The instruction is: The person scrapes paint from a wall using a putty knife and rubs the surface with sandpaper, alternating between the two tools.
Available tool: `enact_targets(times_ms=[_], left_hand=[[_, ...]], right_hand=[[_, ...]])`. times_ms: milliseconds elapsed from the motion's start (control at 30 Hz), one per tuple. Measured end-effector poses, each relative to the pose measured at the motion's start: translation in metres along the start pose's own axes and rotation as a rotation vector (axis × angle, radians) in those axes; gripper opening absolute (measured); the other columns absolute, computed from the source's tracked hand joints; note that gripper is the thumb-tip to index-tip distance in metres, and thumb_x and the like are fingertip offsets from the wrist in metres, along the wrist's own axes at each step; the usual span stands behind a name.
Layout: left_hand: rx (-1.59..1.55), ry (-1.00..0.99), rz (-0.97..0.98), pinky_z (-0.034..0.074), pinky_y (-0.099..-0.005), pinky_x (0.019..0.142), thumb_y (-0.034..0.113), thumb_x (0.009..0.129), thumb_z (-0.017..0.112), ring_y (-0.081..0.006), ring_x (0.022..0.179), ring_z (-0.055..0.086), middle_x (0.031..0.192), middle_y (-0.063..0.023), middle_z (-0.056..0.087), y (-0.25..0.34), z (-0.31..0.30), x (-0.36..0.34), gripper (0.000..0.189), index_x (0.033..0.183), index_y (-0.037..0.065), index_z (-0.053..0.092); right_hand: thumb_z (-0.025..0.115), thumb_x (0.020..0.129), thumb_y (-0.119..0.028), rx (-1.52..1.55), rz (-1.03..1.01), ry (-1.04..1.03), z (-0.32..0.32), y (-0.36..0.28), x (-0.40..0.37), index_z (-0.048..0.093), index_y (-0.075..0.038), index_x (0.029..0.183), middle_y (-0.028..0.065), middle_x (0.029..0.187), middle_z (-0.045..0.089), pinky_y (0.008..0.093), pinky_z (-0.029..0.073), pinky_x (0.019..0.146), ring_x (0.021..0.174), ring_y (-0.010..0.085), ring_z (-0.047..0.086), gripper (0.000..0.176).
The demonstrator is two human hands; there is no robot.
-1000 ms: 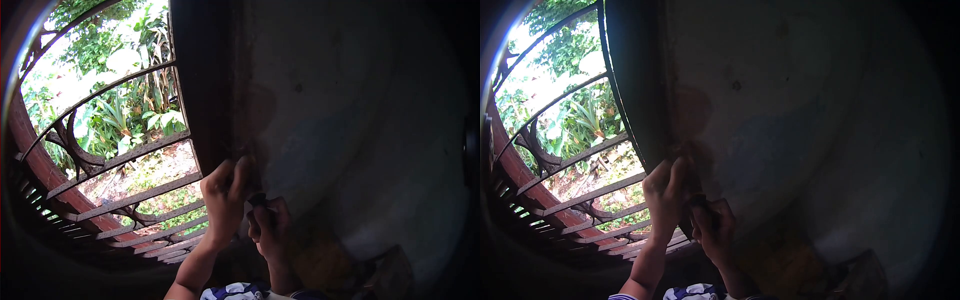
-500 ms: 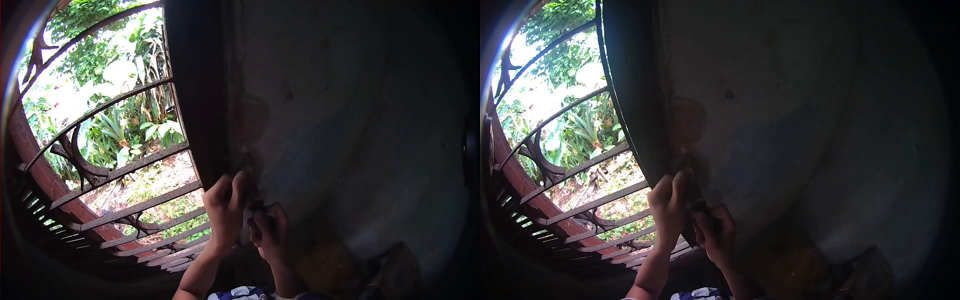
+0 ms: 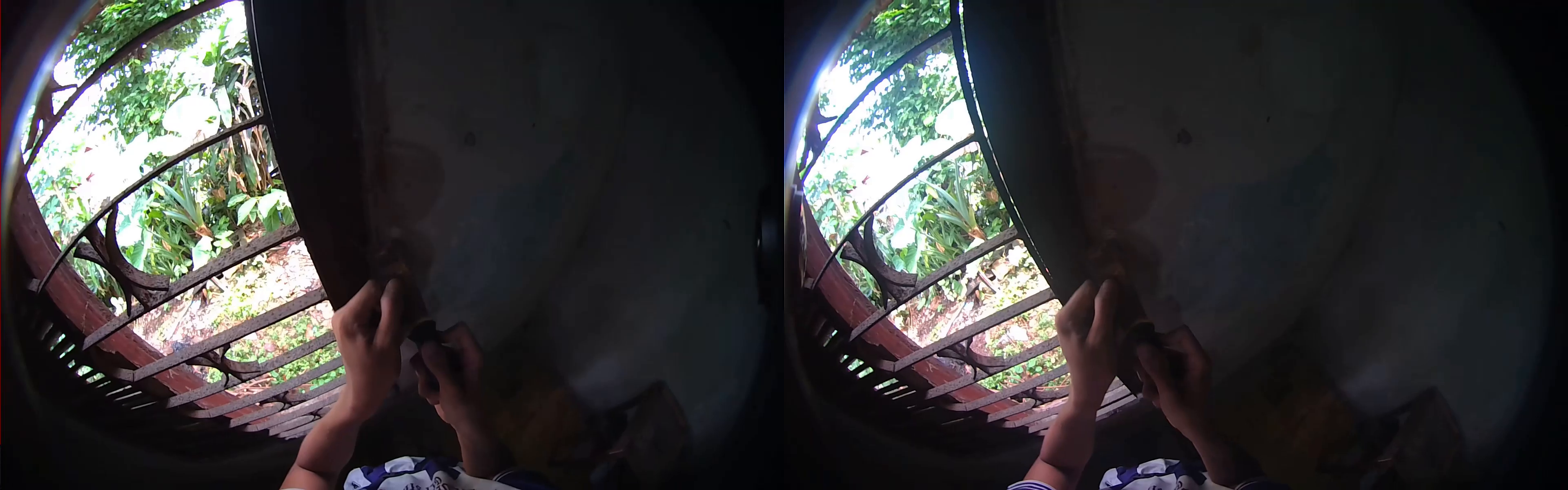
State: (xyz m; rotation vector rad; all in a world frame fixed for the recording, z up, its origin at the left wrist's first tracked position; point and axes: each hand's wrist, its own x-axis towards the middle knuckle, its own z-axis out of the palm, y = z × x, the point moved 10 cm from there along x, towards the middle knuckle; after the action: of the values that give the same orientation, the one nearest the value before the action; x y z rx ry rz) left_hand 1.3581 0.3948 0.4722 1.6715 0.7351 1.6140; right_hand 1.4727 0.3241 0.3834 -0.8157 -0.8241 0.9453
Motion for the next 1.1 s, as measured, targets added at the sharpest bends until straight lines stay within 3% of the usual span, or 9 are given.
enact_targets(times_ms=[267,367,667,733,767,867,967,1067,1100], left_hand=[[-0.102,-0.025,-0.127,0.03,-0.0237,0.046,0.014,0.099,0.059,-0.0013,0.055,0.04,0.057,0.0007,0.046,-0.002,0.005,0.004,0.035,0.069,0.002,0.047],[-0.101,-0.008,-0.059,0.031,-0.0235,0.046,0.015,0.099,0.059,-0.0015,0.056,0.042,0.057,0.0007,0.047,-0.01,0.005,0.0,0.034,0.07,0.002,0.049],[-0.036,-0.022,0.02,0.033,-0.025,0.048,0.014,0.099,0.059,-0.003,0.059,0.041,0.061,-0.0012,0.05,-0.004,0.007,0.001,0.028,0.077,-0.003,0.056],[-0.006,-0.1,-0.113,0.039,-0.0281,0.052,0.006,0.095,0.058,-0.0126,0.062,0.049,0.071,-0.0066,0.051,-0.005,0.009,0.004,0.009,0.093,-0.002,0.061],[0.008,-0.134,-0.175,0.042,-0.0296,0.054,0.002,0.093,0.057,-0.0174,0.064,0.054,0.076,-0.0093,0.052,-0.006,0.011,0.006,0.011,0.101,-0.001,0.064],[0.187,-0.123,0.143,0.042,-0.0294,0.054,0.002,0.095,0.056,-0.0168,0.063,0.053,0.078,-0.0076,0.054,0.002,0.009,-0.001,0.01,0.101,-0.002,0.063],[0.031,-0.057,0.084,0.043,-0.0295,0.055,0.0,0.095,0.053,-0.0181,0.063,0.053,0.079,-0.0074,0.055,-0.004,0.007,-0.002,0.011,0.1,-0.002,0.062],[-0.059,0.016,-0.064,0.034,-0.0239,0.05,0.014,0.099,0.058,-0.002,0.061,0.042,0.064,0.0015,0.05,0.009,0.008,0.009,0.025,0.08,-0.002,0.057],[-0.062,0.014,-0.05,0.033,-0.0234,0.05,0.015,0.1,0.058,-0.0016,0.061,0.042,0.064,0.0022,0.05,0.007,0.008,0.009,0.026,0.079,-0.001,0.057]], right_hand=[[0.058,0.1,-0.012,0.03,0.025,0.04,0.004,-0.004,0.0,0.046,-0.01,0.099,0.0039,0.067,0.056,0.0186,0.023,0.036,0.044,0.0015,0.039,0.013],[0.063,0.099,-0.018,0.058,-0.003,0.01,-0.002,0.004,0.001,0.051,-0.007,0.097,0.0014,0.065,0.057,0.0198,0.029,0.037,0.044,0.0018,0.044,0.017],[0.061,0.099,-0.014,0.015,0.028,0.014,-0.003,0.004,0.002,0.046,-0.01,0.098,0.0033,0.067,0.057,0.0189,0.025,0.035,0.044,0.0011,0.038,0.015],[0.061,0.099,-0.014,0.018,0.016,0.043,-0.001,-0.004,0.005,0.047,-0.01,0.098,0.003,0.067,0.056,0.0191,0.026,0.035,0.045,0.0013,0.039,0.015],[0.061,0.099,-0.014,0.019,0.007,0.051,-0.001,-0.007,0.007,0.047,-0.01,0.098,0.0029,0.067,0.056,0.0192,0.026,0.035,0.045,0.0014,0.039,0.014],[0.061,0.099,-0.013,0.04,-0.005,-0.002,0.001,0.0,0.001,0.047,-0.009,0.098,0.0019,0.067,0.055,0.0192,0.026,0.035,0.046,0.0017,0.041,0.014],[0.06,0.099,-0.013,-0.014,-0.021,0.023,0.001,-0.001,0.005,0.048,-0.009,0.097,0.0006,0.065,0.053,0.0193,0.026,0.035,0.045,0.002,0.04,0.013],[0.065,0.097,-0.016,0.075,0.008,-0.002,0.002,-0.012,0.009,0.053,-0.006,0.096,0.0001,0.067,0.058,0.0198,0.036,0.042,0.05,0.0017,0.05,0.016],[0.064,0.097,-0.015,0.031,-0.031,-0.002,0.001,-0.013,0.01,0.052,-0.006,0.096,0.0003,0.066,0.057,0.0198,0.032,0.04,0.048,0.0018,0.047,0.015]])
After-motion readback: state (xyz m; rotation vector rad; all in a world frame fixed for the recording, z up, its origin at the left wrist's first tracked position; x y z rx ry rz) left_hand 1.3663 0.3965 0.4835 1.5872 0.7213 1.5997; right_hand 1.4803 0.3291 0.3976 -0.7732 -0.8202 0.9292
